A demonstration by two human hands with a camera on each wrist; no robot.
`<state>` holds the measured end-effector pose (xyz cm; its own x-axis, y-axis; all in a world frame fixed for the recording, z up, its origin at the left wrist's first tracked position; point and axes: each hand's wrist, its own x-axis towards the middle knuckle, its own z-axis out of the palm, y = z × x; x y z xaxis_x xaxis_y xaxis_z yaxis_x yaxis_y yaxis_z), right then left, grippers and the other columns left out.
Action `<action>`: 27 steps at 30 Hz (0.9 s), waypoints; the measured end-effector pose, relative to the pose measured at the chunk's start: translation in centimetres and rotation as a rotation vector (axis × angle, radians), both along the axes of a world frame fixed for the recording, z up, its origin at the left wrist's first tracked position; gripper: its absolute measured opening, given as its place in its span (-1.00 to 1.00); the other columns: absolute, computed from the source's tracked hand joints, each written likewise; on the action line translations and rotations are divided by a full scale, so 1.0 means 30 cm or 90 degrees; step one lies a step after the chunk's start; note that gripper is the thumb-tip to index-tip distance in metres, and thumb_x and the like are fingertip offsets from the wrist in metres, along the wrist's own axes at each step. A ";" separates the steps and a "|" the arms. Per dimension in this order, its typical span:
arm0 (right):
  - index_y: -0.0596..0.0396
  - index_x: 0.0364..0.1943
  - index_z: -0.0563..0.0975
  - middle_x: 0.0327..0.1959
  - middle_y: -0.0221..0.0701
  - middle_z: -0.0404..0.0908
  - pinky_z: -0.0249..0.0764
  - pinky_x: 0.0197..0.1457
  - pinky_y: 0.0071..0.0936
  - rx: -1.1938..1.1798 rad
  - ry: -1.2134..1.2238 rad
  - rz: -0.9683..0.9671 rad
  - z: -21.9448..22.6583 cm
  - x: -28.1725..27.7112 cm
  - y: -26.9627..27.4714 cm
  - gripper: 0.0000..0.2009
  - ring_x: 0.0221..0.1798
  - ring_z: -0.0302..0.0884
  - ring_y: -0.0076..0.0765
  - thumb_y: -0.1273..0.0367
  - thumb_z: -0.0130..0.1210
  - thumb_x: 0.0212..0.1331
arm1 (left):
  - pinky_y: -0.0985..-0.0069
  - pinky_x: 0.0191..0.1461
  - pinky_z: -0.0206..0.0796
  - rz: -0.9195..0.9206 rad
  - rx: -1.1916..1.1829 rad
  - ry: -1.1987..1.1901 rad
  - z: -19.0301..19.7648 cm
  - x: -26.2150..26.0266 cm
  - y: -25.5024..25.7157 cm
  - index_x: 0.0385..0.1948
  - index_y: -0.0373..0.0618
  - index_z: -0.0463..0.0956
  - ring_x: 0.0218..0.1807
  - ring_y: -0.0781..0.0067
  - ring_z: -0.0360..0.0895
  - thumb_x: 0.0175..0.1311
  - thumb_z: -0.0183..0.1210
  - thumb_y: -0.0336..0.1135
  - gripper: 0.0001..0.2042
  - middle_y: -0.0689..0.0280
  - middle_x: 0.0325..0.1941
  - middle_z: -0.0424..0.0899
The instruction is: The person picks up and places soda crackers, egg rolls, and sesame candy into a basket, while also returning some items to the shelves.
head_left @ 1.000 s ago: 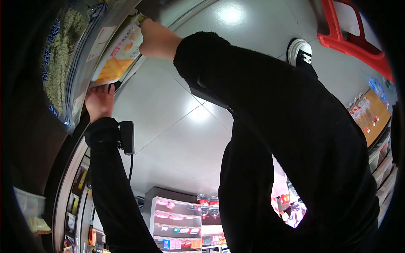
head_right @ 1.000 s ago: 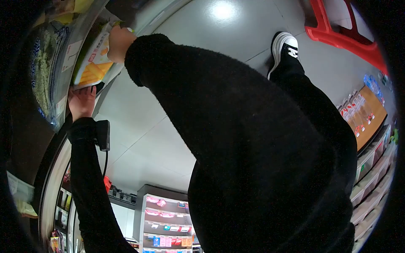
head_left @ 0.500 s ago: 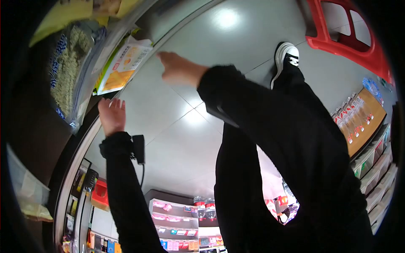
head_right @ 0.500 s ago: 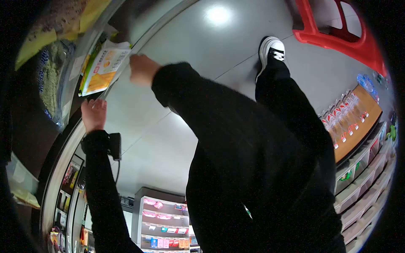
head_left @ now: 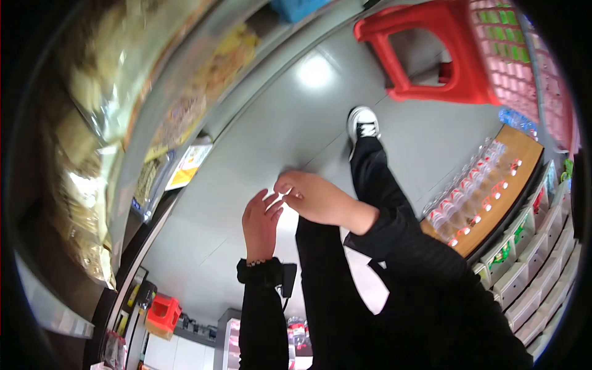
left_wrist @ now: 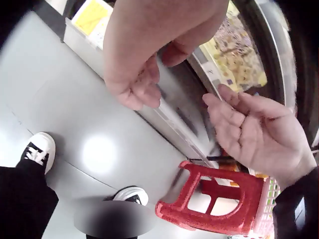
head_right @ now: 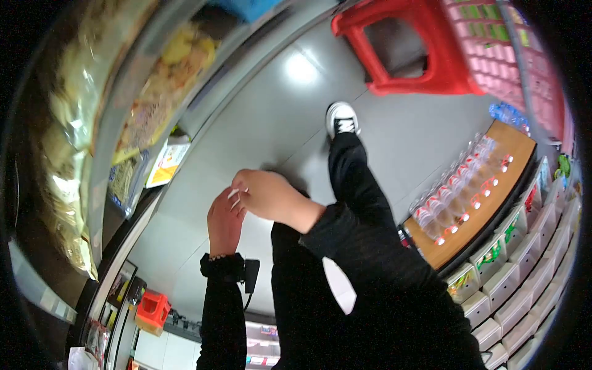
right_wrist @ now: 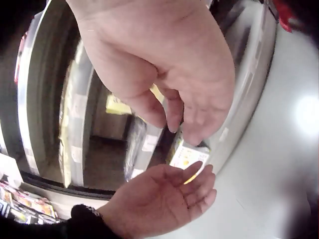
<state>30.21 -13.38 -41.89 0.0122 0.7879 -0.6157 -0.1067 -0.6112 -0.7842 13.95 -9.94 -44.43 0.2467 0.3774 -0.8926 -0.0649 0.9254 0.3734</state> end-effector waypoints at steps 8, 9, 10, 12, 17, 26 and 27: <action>0.21 -0.25 0.38 -0.33 -0.24 0.43 0.32 -0.18 -0.49 0.147 -0.199 -0.021 0.454 0.450 -0.067 -0.78 -0.25 0.42 -0.25 0.55 -0.08 -0.07 | 0.63 -0.16 0.24 -0.174 0.119 0.030 0.236 0.395 0.062 -0.17 -0.27 0.31 -0.26 0.47 0.43 0.11 -0.09 -0.34 -0.73 0.18 -0.27 0.47; 0.20 -0.25 0.38 -0.32 -0.24 0.42 0.31 -0.18 -0.45 0.164 -0.209 -0.015 0.510 0.502 -0.079 -0.78 -0.23 0.40 -0.22 0.55 -0.09 -0.07 | 0.62 -0.16 0.23 -0.196 0.145 0.031 0.274 0.460 0.069 -0.18 -0.27 0.32 -0.26 0.48 0.43 0.11 -0.09 -0.34 -0.73 0.20 -0.27 0.47; 0.19 -0.25 0.38 -0.32 -0.25 0.42 0.31 -0.18 -0.42 0.204 -0.228 -0.022 0.565 0.553 -0.093 -0.78 -0.23 0.39 -0.20 0.54 -0.08 -0.06 | 0.62 -0.15 0.23 -0.218 0.172 0.034 0.320 0.527 0.079 -0.18 -0.26 0.32 -0.26 0.50 0.42 0.11 -0.09 -0.35 -0.74 0.21 -0.28 0.47; 0.19 -0.26 0.37 -0.31 -0.21 0.40 0.28 -0.15 -0.32 0.202 -0.238 -0.012 0.694 0.668 -0.108 -0.78 -0.19 0.35 -0.10 0.50 -0.07 -0.07 | 0.61 -0.13 0.22 -0.258 0.203 -0.012 0.405 0.651 0.095 -0.17 -0.26 0.31 -0.24 0.51 0.41 0.12 -0.10 -0.37 -0.75 0.23 -0.27 0.47; 0.17 -0.25 0.38 -0.33 -0.23 0.44 0.35 -0.22 -0.38 0.203 -0.381 -0.086 0.940 0.994 -0.189 -0.79 -0.25 0.41 -0.14 0.52 -0.08 -0.04 | 0.51 -0.04 0.21 -0.418 0.390 -0.144 0.706 0.987 0.081 -0.13 -0.29 0.28 -0.19 0.43 0.40 0.14 -0.19 -0.49 -0.75 0.20 -0.23 0.45; 0.17 -0.17 0.37 -0.37 -0.24 0.49 0.36 -0.23 -0.46 0.083 -0.680 -0.138 0.750 1.768 -0.270 -0.72 -0.31 0.45 -0.28 0.45 -0.03 -0.04 | 0.59 -0.02 0.16 -0.511 0.474 -0.356 0.991 1.445 0.040 -0.11 -0.29 0.26 -0.12 0.48 0.37 0.12 -0.13 -0.54 -0.74 0.22 -0.18 0.43; 0.14 -0.15 0.37 -0.32 -0.22 0.49 0.36 -0.19 -0.47 0.034 -0.671 -0.174 0.667 1.848 -0.290 -0.70 -0.27 0.45 -0.24 0.45 -0.01 -0.05 | 0.61 -0.02 0.16 -0.516 0.512 -0.365 0.972 1.476 0.034 -0.10 -0.28 0.24 -0.10 0.50 0.36 0.12 -0.12 -0.53 -0.73 0.22 -0.18 0.43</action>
